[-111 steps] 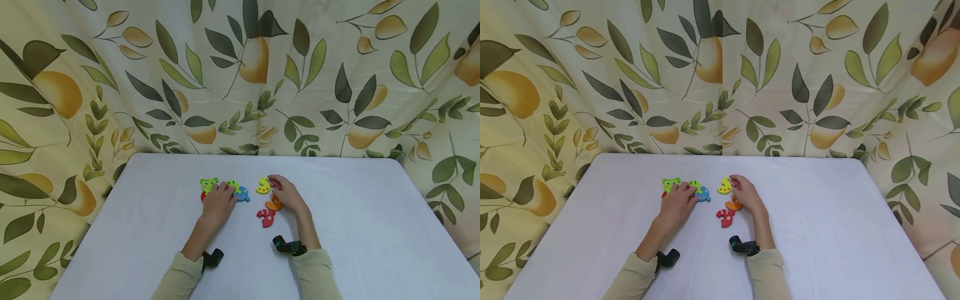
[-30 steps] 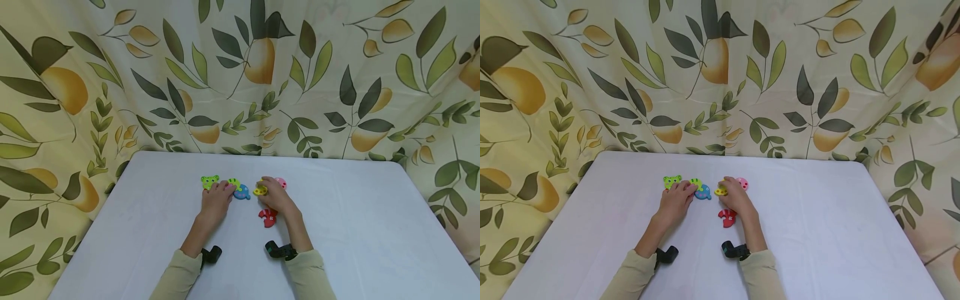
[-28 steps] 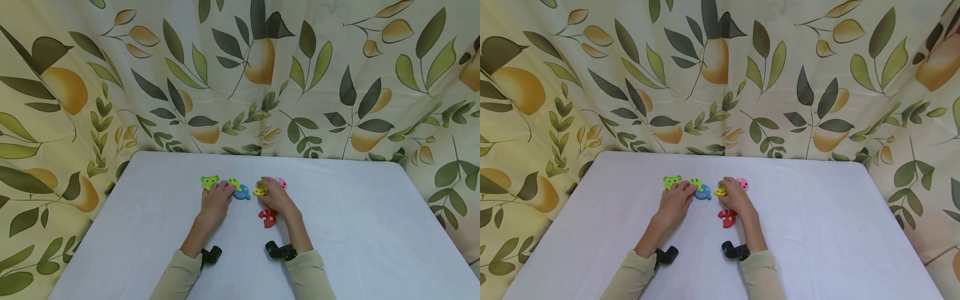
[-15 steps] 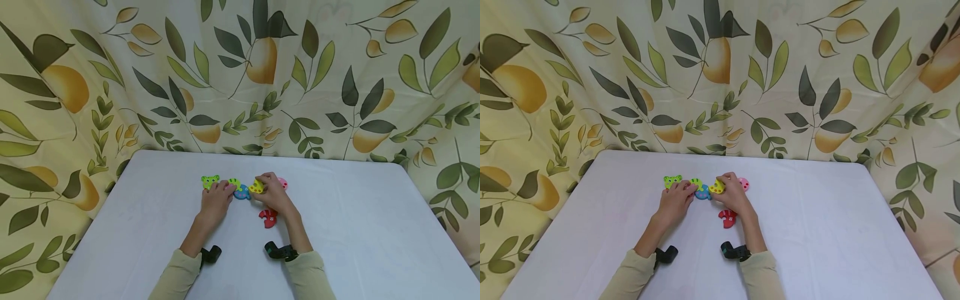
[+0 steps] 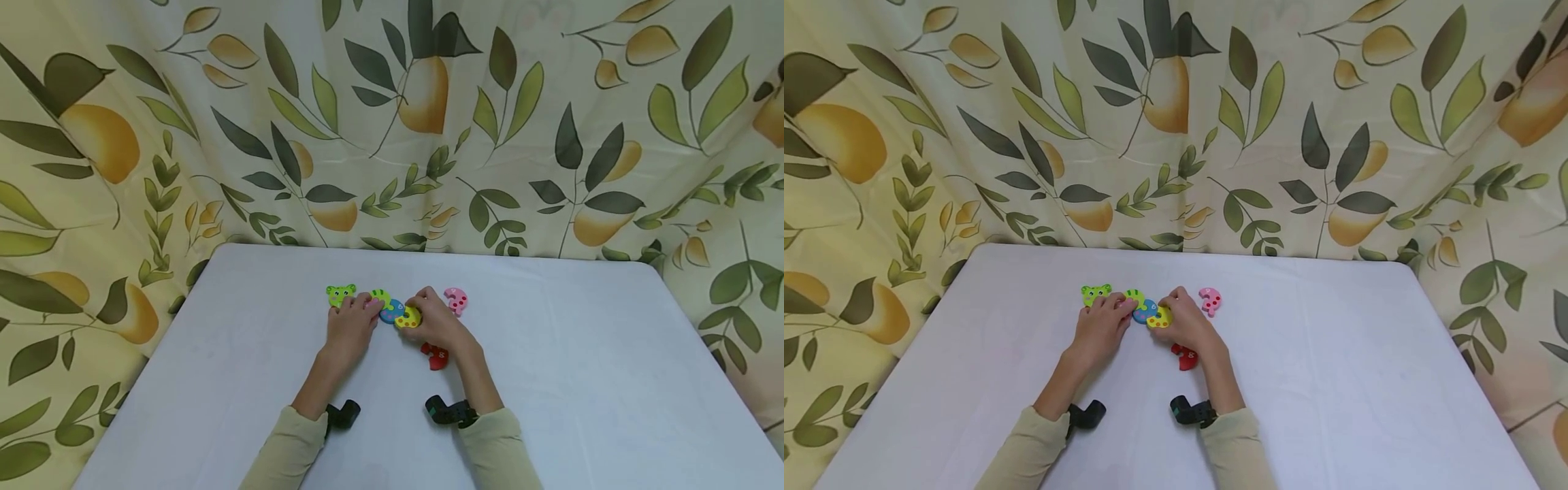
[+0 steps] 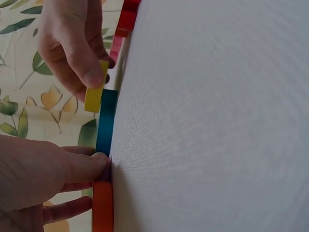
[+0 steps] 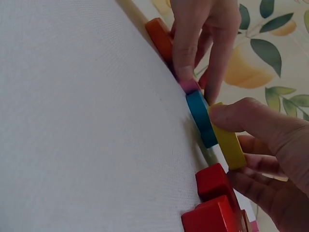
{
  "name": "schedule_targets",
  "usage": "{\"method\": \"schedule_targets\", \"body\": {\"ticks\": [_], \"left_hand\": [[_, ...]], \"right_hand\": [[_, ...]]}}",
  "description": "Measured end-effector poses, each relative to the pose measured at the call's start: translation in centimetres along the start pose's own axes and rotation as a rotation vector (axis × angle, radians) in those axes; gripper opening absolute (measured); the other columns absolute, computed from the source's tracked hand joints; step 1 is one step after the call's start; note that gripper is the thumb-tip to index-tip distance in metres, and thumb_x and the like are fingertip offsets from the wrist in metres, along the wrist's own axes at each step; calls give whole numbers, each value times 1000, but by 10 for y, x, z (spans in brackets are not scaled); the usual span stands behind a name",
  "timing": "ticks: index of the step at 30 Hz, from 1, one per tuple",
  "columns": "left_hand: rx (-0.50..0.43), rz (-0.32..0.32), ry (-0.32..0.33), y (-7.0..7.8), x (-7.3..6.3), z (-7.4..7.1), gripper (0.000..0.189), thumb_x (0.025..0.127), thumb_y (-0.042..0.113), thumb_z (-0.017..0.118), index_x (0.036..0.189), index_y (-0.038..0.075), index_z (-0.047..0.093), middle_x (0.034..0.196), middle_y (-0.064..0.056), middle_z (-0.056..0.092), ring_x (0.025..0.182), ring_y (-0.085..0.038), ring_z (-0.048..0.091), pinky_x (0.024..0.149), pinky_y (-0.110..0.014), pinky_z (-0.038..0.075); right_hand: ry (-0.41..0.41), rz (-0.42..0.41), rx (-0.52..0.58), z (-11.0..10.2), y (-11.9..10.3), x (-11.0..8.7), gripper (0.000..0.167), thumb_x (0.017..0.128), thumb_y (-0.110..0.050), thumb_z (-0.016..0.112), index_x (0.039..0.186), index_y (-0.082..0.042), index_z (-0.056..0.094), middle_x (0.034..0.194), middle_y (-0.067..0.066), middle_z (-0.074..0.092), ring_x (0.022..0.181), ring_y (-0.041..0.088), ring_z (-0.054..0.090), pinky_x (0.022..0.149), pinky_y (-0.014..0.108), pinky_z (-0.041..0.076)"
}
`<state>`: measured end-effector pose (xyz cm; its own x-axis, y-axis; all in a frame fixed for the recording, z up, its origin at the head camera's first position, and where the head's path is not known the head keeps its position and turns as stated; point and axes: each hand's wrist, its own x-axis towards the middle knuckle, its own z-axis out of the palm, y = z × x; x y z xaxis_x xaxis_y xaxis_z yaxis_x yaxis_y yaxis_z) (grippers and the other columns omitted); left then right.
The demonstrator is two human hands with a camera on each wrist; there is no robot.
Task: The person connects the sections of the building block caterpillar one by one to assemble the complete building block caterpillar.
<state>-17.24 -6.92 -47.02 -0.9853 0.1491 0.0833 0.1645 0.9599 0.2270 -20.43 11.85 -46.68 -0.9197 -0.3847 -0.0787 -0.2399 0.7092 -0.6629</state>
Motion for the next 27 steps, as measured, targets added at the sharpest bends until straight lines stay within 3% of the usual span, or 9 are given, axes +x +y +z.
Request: {"method": "schedule_targets", "body": {"ticks": [19, 27], "left_hand": [[40, -8, -30, 3, -1, -2, 37, 98, 32, 56, 136, 30, 57, 140, -2, 51, 126, -28, 47, 96, -53, 42], [28, -26, -44, 4, -1, -2, 44, 97, 43, 54, 139, 29, 54, 142, -4, 50, 128, -29, 46, 97, -54, 42]], "right_hand": [[2, -13, -3, 3, -2, 0, 52, 76, -25, 83, 119, -2, 64, 116, 11, 51, 99, 19, 52, 88, 32, 54], [-2, -11, 21, 4, 1, 2, 53, 77, -29, 83, 119, -2, 65, 114, 10, 52, 98, 19, 51, 84, 27, 50]]}}
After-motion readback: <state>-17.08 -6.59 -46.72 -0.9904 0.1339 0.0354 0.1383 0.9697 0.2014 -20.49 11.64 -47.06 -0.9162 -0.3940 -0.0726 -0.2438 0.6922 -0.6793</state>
